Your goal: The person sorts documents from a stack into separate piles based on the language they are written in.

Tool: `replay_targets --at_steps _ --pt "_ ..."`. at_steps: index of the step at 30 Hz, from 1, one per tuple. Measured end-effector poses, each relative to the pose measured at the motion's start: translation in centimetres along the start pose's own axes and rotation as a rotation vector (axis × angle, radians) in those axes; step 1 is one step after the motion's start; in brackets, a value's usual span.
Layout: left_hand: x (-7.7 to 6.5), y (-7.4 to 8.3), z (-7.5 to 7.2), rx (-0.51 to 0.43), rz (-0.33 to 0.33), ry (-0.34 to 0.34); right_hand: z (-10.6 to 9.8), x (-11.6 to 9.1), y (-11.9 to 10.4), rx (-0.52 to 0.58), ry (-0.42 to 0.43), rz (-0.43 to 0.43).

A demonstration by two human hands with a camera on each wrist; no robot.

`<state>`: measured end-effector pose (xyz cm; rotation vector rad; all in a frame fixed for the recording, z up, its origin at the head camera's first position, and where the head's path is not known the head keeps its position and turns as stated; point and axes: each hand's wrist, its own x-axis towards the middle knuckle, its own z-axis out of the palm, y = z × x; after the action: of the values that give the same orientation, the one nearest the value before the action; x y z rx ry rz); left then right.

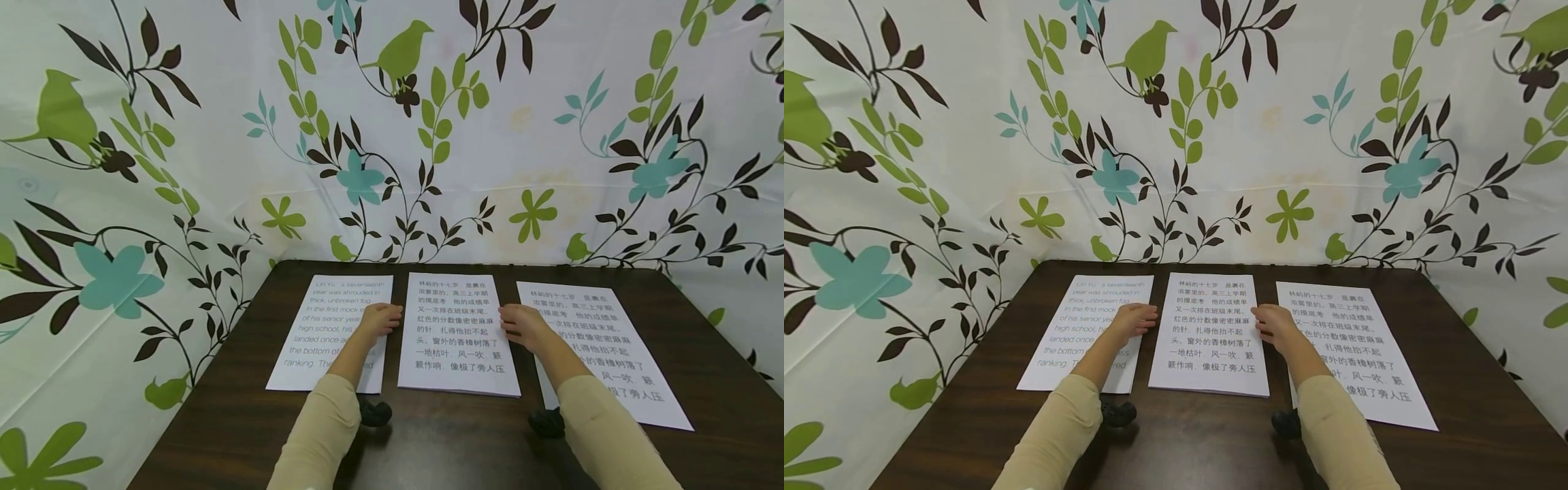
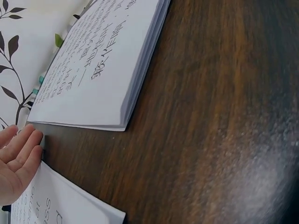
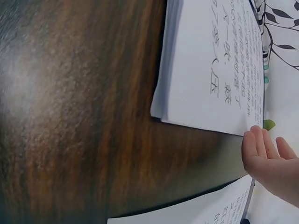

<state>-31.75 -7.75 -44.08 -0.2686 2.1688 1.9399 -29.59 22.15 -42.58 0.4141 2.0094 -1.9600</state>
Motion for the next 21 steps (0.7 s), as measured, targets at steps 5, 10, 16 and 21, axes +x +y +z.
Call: replay_targets --at_steps 5,10,16,21 --pt "-0.2 -0.1 0.2 0.003 0.022 -0.016 -0.2 0.0 0.3 -0.042 0.034 0.014" --pt "-0.3 -0.2 0.4 0.002 0.022 -0.026 -0.1 -0.4 0.3 -0.053 0.052 0.019" --pt "-0.4 -0.1 0.6 0.009 0.014 -0.045 -0.1 -0.5 0.5 -0.053 0.053 0.02" --pt "-1.1 0.5 0.5 -0.001 0.006 -0.07 0.0 -0.5 0.5 -0.055 0.062 0.016"
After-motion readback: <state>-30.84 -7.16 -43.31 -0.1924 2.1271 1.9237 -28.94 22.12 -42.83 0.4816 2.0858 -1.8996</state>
